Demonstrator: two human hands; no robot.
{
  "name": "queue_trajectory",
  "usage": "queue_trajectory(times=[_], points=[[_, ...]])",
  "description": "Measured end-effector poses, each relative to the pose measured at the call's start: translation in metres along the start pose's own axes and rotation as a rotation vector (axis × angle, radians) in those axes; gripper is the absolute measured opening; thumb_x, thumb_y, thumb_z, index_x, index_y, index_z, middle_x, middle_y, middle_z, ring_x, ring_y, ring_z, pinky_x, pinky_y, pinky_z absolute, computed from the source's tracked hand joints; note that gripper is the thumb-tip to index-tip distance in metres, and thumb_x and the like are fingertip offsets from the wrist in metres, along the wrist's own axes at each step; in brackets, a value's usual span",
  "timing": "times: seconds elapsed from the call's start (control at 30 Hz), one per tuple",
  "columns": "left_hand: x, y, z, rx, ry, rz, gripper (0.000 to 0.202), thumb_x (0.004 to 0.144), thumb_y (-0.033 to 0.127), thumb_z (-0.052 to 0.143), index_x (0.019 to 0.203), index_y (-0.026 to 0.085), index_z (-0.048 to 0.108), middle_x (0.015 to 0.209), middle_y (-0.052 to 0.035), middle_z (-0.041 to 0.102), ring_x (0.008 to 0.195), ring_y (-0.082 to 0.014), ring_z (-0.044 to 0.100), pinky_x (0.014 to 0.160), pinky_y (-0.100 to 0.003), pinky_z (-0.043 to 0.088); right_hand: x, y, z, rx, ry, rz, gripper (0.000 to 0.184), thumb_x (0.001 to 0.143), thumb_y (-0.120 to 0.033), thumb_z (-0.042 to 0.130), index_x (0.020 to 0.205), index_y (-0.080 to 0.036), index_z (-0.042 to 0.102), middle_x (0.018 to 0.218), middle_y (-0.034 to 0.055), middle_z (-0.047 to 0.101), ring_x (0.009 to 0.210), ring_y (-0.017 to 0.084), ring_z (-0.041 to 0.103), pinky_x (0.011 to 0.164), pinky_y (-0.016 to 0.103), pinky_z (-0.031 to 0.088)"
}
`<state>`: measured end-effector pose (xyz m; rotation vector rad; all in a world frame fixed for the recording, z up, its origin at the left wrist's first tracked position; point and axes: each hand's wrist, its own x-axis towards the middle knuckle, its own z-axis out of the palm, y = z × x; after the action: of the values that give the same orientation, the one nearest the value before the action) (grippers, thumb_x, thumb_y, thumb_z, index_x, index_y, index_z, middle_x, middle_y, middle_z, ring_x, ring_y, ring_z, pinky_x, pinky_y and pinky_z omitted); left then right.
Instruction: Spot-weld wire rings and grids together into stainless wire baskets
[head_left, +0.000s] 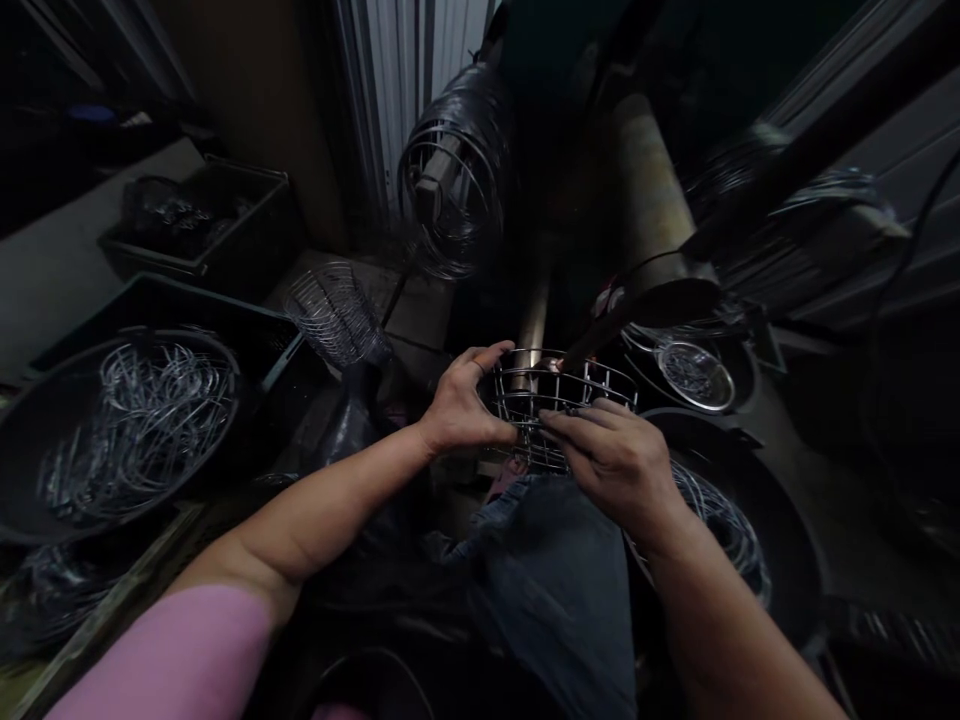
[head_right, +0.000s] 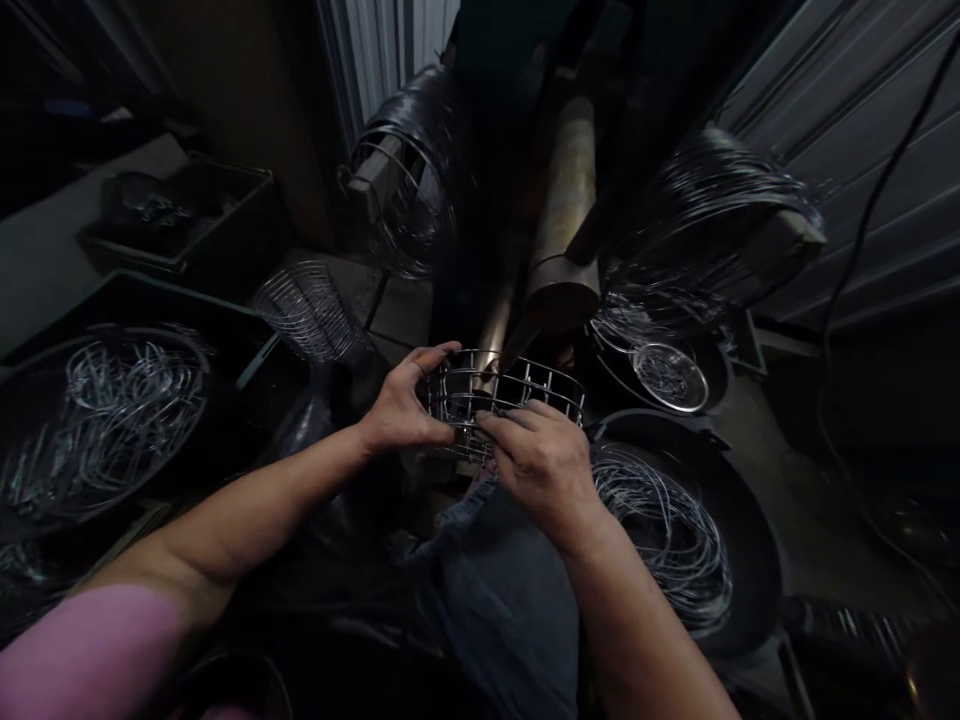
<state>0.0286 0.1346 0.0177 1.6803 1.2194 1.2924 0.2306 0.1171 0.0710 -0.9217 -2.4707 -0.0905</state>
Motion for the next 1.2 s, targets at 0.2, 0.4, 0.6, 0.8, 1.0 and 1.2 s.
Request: queue_trajectory(times=[0.2, 0.4, 0.6, 0.8, 1.0, 1.2], points=[[0.003, -0.006, 0.002, -0.022, -0.011, -0.035, 0.095, 0.041, 0.023, 0.085, 0.131, 0.014, 0.054, 0.119, -0.0094, 0.056, 0.106, -0.0243, 0.059, 0.099, -0.038, 0.048, 0.002, 0.002, 0.004, 0.027, 0.045, -0.008, 0.021, 0.088, -0.012, 0.054, 0.094, -0.015, 0.074, 0.079, 0.0060, 0.072, 0.071, 0.020, 0.064, 0.069, 0.032, 0.051], [0.016, -0.009, 0.002, -0.052, -0.019, -0.077, 0.095, 0.039, 0.017, 0.083, 0.130, 0.014, 0.055, 0.120, -0.0082, 0.055, 0.109, -0.0252, 0.059, 0.102, -0.039, 0.046, 0.009, 0.007, 0.007, -0.029, 0.054, 0.024, 0.020, 0.090, -0.016, 0.055, 0.092, -0.015, 0.075, 0.075, 0.0062, 0.071, 0.067, 0.021, 0.064, 0.064, 0.031, 0.049], [0.030, -0.014, 0.006, -0.110, -0.013, -0.108, 0.096, 0.037, 0.020, 0.087, 0.127, 0.012, 0.057, 0.116, -0.0094, 0.060, 0.103, -0.0284, 0.060, 0.096, -0.045, 0.051, 0.018, 0.019, 0.013, 0.021, 0.046, 0.099, 0.018, 0.090, -0.022, 0.058, 0.092, -0.021, 0.075, 0.086, 0.0058, 0.074, 0.077, 0.021, 0.067, 0.071, 0.033, 0.053], [0.038, -0.020, 0.010, -0.185, -0.007, -0.114, 0.100, 0.037, 0.018, 0.086, 0.131, 0.008, 0.053, 0.123, -0.0155, 0.056, 0.109, -0.0285, 0.061, 0.098, -0.043, 0.051, -0.001, 0.000, -0.001, 0.221, 0.257, 0.366, 0.026, 0.093, -0.024, 0.056, 0.116, -0.024, 0.069, 0.105, 0.0043, 0.073, 0.093, 0.022, 0.069, 0.087, 0.038, 0.056], [0.058, -0.021, 0.005, -0.169, 0.016, -0.183, 0.111, 0.029, 0.020, 0.091, 0.132, 0.006, 0.053, 0.126, -0.0173, 0.056, 0.115, -0.0324, 0.058, 0.103, -0.045, 0.046, -0.033, -0.019, 0.005, 0.544, 0.271, 0.646, 0.024, 0.085, -0.028, 0.069, 0.108, -0.025, 0.073, 0.098, 0.0042, 0.074, 0.081, 0.021, 0.071, 0.082, 0.039, 0.059], [0.037, -0.047, 0.001, -0.191, 0.024, -0.094, 0.133, 0.034, 0.037, 0.093, 0.148, 0.019, 0.029, 0.146, -0.0168, 0.042, 0.133, -0.0329, 0.043, 0.107, -0.049, 0.040, -0.071, -0.026, 0.019, 0.648, 0.049, 0.701, 0.026, 0.079, -0.032, 0.070, 0.103, -0.023, 0.075, 0.101, 0.0068, 0.074, 0.095, 0.025, 0.070, 0.084, 0.037, 0.058]])
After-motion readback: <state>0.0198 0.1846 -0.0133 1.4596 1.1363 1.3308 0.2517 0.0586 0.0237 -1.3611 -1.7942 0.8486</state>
